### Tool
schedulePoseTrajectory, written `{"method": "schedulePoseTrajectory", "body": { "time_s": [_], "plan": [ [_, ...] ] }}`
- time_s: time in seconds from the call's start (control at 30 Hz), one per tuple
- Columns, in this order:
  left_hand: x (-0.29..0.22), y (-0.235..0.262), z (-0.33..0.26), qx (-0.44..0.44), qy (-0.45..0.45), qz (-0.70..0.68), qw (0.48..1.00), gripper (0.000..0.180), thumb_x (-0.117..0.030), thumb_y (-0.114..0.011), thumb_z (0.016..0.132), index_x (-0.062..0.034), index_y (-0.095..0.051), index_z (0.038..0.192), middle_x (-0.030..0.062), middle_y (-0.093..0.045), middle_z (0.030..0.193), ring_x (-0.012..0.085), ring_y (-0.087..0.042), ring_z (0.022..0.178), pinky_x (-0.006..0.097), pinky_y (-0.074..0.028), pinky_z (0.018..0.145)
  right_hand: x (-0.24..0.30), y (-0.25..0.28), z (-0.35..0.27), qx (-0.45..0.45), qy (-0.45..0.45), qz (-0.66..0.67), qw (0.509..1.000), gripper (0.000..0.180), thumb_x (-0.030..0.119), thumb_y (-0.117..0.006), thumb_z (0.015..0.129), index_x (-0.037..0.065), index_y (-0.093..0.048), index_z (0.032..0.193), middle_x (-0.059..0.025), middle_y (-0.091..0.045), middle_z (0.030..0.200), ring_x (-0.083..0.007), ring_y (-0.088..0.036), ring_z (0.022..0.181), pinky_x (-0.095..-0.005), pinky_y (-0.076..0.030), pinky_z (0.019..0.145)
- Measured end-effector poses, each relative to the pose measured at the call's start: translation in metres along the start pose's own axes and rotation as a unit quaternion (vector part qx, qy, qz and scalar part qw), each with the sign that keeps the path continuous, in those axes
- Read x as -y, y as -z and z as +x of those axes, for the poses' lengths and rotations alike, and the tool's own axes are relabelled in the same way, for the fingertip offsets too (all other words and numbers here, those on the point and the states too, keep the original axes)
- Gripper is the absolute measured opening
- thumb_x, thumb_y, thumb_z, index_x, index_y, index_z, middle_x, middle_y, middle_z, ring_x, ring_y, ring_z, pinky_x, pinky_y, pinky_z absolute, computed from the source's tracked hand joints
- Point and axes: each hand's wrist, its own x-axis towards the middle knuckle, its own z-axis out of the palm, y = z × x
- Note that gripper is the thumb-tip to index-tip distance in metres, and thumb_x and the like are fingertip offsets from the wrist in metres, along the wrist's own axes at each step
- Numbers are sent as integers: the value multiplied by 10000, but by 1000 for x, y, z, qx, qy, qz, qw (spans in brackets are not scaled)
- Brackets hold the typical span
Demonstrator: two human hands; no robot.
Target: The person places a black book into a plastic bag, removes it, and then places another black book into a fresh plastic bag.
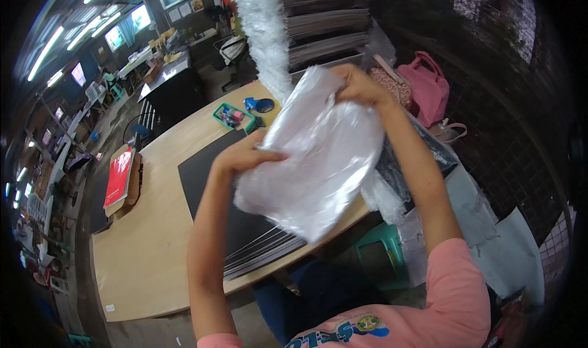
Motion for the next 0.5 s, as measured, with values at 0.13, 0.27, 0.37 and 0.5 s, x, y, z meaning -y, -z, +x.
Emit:
{"method": "schedulePoseTrajectory", "body": {
  "time_s": [0.13, 0.27, 0.37, 0.5],
  "plan": [
    [-30, -54, 68, -84, -106, -102, 986, 368, -213, -709, 742, 29, -643, 1011, 140, -661, 876, 208, -623, 855, 318, -475, 776, 24, 59, -20, -196, 32, -157, 967, 472, 74, -699, 692, 10, -572, 1142, -67, -629, 1081, -162, -578, 1013, -296, -443, 889],
    [-118, -66, 99, -149, -201, 272, 929, 218, -103, -632, 733, 50, -622, 888, 213, -653, 831, 327, -650, 801, 409, -510, 730, 37, -1, -116, -428, -64, 168, 886, 610, 528, -513, 880, 120, -422, 1323, -104, -551, 1229, -247, -536, 1122, -437, -459, 856],
    [-160, -158, 118, -83, -232, 402, 882, 209, -91, -598, 714, 54, -596, 865, 247, -641, 838, 429, -618, 829, 463, -500, 761, 1, -17, -159, -311, -6, 464, 829, 799, 750, -430, 775, 179, -377, 1331, -71, -537, 1131, -240, -502, 1051, -544, -407, 855],
    [-90, -215, 120, 50, -389, 206, 897, 529, -265, -655, 789, 18, -518, 1215, 234, -595, 1113, 356, -581, 1038, 431, -483, 847, -44, -16, -198, -447, 21, 474, 758, 800, 694, -452, 809, 42, -431, 1271, -125, -547, 1152, -298, -541, 1066, -415, -441, 924]
  ]
}}
